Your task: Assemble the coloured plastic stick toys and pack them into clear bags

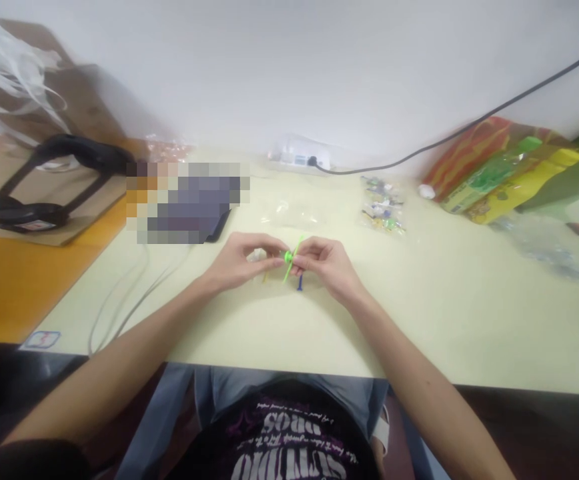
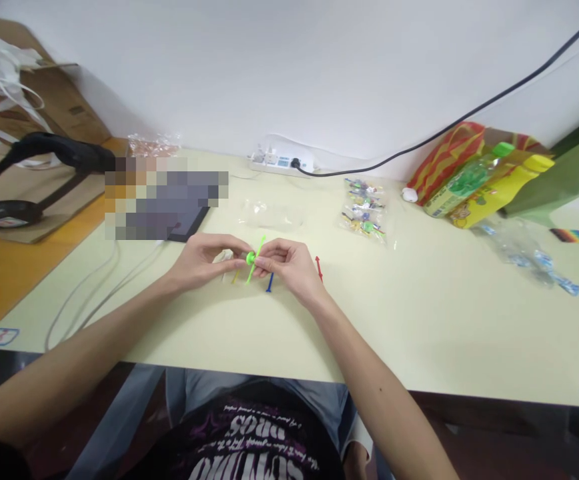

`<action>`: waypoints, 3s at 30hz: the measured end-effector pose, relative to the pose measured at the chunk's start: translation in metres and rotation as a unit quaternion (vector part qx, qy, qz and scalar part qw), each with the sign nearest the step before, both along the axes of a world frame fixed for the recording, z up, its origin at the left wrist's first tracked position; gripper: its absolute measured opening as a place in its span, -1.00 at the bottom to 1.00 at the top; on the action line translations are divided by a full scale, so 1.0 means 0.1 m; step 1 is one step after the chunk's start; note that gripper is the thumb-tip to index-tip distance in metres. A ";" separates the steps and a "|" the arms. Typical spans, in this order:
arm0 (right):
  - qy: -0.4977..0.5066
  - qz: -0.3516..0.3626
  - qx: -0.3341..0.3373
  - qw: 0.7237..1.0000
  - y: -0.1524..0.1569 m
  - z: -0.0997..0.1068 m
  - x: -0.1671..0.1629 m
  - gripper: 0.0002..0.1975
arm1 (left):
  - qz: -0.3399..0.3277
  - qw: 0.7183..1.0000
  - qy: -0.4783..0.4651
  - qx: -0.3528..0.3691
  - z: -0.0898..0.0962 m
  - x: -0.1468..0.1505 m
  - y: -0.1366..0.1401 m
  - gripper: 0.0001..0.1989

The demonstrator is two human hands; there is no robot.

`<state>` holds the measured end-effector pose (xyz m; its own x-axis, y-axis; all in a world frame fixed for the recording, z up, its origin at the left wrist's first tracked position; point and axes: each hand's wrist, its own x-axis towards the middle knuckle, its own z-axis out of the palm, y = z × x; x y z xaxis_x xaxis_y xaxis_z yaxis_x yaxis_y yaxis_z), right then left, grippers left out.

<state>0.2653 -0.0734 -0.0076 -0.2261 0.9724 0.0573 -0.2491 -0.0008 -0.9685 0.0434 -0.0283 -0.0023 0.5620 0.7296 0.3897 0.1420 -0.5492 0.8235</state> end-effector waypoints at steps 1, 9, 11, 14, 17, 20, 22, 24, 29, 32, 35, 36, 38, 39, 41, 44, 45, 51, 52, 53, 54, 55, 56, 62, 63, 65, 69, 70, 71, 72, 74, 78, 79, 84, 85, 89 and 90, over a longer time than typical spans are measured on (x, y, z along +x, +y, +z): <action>0.000 0.003 0.001 1.000 0.00 0.00 0.00 -0.57 | -0.001 1.000 -0.003 -0.004 0.00 0.01 0.00 -0.77; 0.003 0.019 0.006 1.000 -0.01 0.03 0.00 -0.57 | -0.004 0.999 -0.025 -0.026 -0.04 0.03 -0.01 -0.77; 0.004 0.020 0.007 1.000 -0.01 0.02 0.00 -0.56 | -0.001 0.999 -0.029 -0.029 -0.05 0.03 -0.01 -0.77; 0.007 0.018 0.007 1.000 0.00 0.01 0.00 -0.55 | 0.000 0.999 -0.029 -0.033 -0.05 0.04 -0.01 -0.78; 0.004 0.015 0.007 1.000 0.00 0.00 -0.01 -0.54 | 0.000 0.999 -0.034 -0.030 -0.05 0.04 -0.01 -0.78; 0.002 0.017 0.007 1.000 0.00 0.00 -0.01 -0.53 | -0.002 0.999 -0.036 -0.025 -0.06 0.04 -0.01 -0.77; 0.003 0.018 0.007 1.000 0.00 0.00 -0.02 -0.53 | -0.002 0.999 -0.037 -0.024 -0.07 0.03 0.00 -0.77; 0.007 0.019 0.009 1.000 0.00 0.00 -0.02 -0.52 | -0.002 0.999 -0.036 -0.023 -0.07 0.03 0.01 -0.77; 0.007 0.023 0.001 1.000 0.00 0.01 -0.03 -0.52 | -0.001 0.999 -0.034 -0.023 -0.06 0.02 0.00 -0.75; 0.004 0.024 -0.002 1.000 0.00 0.00 -0.02 -0.52 | 0.002 0.999 -0.026 -0.021 -0.06 0.02 0.00 -0.74; 0.005 0.027 0.007 1.000 0.00 -0.01 -0.01 -0.53 | 0.004 1.000 -0.020 -0.019 -0.05 0.02 -0.01 -0.74; 0.007 0.027 0.010 1.000 0.00 -0.02 -0.01 -0.53 | 0.004 1.000 -0.021 -0.019 -0.06 0.02 -0.01 -0.74; 0.010 0.027 0.012 1.000 0.00 -0.02 -0.01 -0.54 | 0.004 1.000 -0.022 -0.021 -0.07 0.02 0.00 -0.74; 0.009 0.026 0.012 1.000 0.00 -0.01 -0.01 -0.54 | 0.003 0.999 -0.024 -0.022 -0.07 0.02 0.00 -0.75; 0.006 0.025 0.012 1.000 0.00 -0.01 -0.01 -0.54 | 0.002 0.999 -0.032 -0.020 -0.09 0.02 0.00 -0.76; 0.004 0.026 0.010 1.000 0.00 0.01 -0.03 -0.52 | 0.000 0.999 -0.037 -0.014 -0.08 0.03 0.00 -0.77; 0.003 0.025 0.009 1.000 0.00 0.01 -0.03 -0.52 | 0.000 0.999 -0.034 -0.010 -0.08 0.03 0.00 -0.77; 0.000 -0.019 0.039 0.999 0.03 0.10 0.02 -0.55 | 0.053 0.997 -0.022 0.051 0.02 0.05 0.01 -0.78; -0.007 -0.039 0.049 0.998 0.04 0.13 0.06 -0.57 | 0.073 0.995 -0.017 0.069 0.04 0.04 0.02 -0.76; -0.021 -0.061 0.059 0.996 0.05 0.16 0.11 -0.59 | 0.088 0.992 -0.007 0.088 0.05 0.02 0.03 -0.75; -0.045 -0.086 0.070 0.993 0.06 0.19 0.17 -0.61 | 0.093 0.990 0.010 0.107 0.06 0.00 0.04 -0.75; -0.081 -0.112 0.084 0.987 0.08 0.21 0.23 -0.64 | 0.086 0.988 0.033 0.124 0.07 -0.02 0.05 -0.76; -0.130 -0.133 0.108 0.977 0.09 0.23 0.29 -0.66 | 0.070 0.986 0.061 0.141 0.07 -0.03 0.06 -0.78; -0.465 -0.114 0.329 0.814 0.10 0.05 0.49 -0.77 | -0.005 0.960 0.211 0.182 -0.01 -0.04 0.13 -0.80; -0.493 -0.100 0.340 0.794 0.07 0.00 0.48 -0.75 | -0.007 0.958 0.221 0.181 -0.02 -0.04 0.15 -0.80; -0.528 -0.074 0.348 0.771 0.02 -0.07 0.44 -0.71 | -0.010 0.957 0.227 0.178 -0.04 -0.05 0.18 -0.80; -0.548 -0.061 0.348 0.758 -0.04 -0.13 0.31 -0.70 | -0.011 0.957 0.233 0.173 -0.04 -0.09 0.22 -0.79; -0.550 -0.066 0.343 0.759 -0.03 -0.13 0.28 -0.71 | -0.011 0.956 0.235 0.174 -0.04 -0.09 0.22 -0.80; -0.551 -0.072 0.337 0.760 -0.03 -0.14 0.25 -0.72 | -0.011 0.955 0.237 0.176 -0.04 -0.10 0.22 -0.80; -0.552 -0.079 0.330 0.762 -0.01 -0.15 0.22 -0.73 | -0.011 0.955 0.238 0.178 -0.04 -0.10 0.23 -0.80; -0.552 -0.089 0.316 0.766 0.01 -0.17 0.18 -0.76 | -0.012 0.953 0.243 0.182 -0.05 -0.10 0.23 -0.79; -0.545 -0.093 0.298 0.778 0.04 -0.21 0.13 -0.81 | -0.021 0.949 0.256 0.185 -0.05 -0.10 0.24 -0.76; -0.542 -0.094 0.294 0.782 0.04 -0.21 0.13 -0.82 | -0.024 0.949 0.255 0.185 -0.05 -0.10 0.23 -0.74; -0.520 -0.104 0.280 0.801 0.04 -0.19 0.11 -0.84 | -0.020 0.957 0.218 0.190 0.01 -0.06 0.18 -0.67; -0.514 -0.109 0.281 0.803 0.03 -0.18 0.10 -0.85 | -0.013 0.959 0.209 0.192 0.02 -0.04 0.16 -0.67; -0.487 -0.149 0.311 0.803 -0.01 -0.11 0.09 -0.85 | 0.012 0.960 0.178 0.218 0.03 0.04 0.09 -0.72; -0.481 -0.159 0.320 0.800 -0.03 -0.09 0.08 -0.84 | 0.016 0.959 0.167 0.228 0.02 0.06 0.07 -0.76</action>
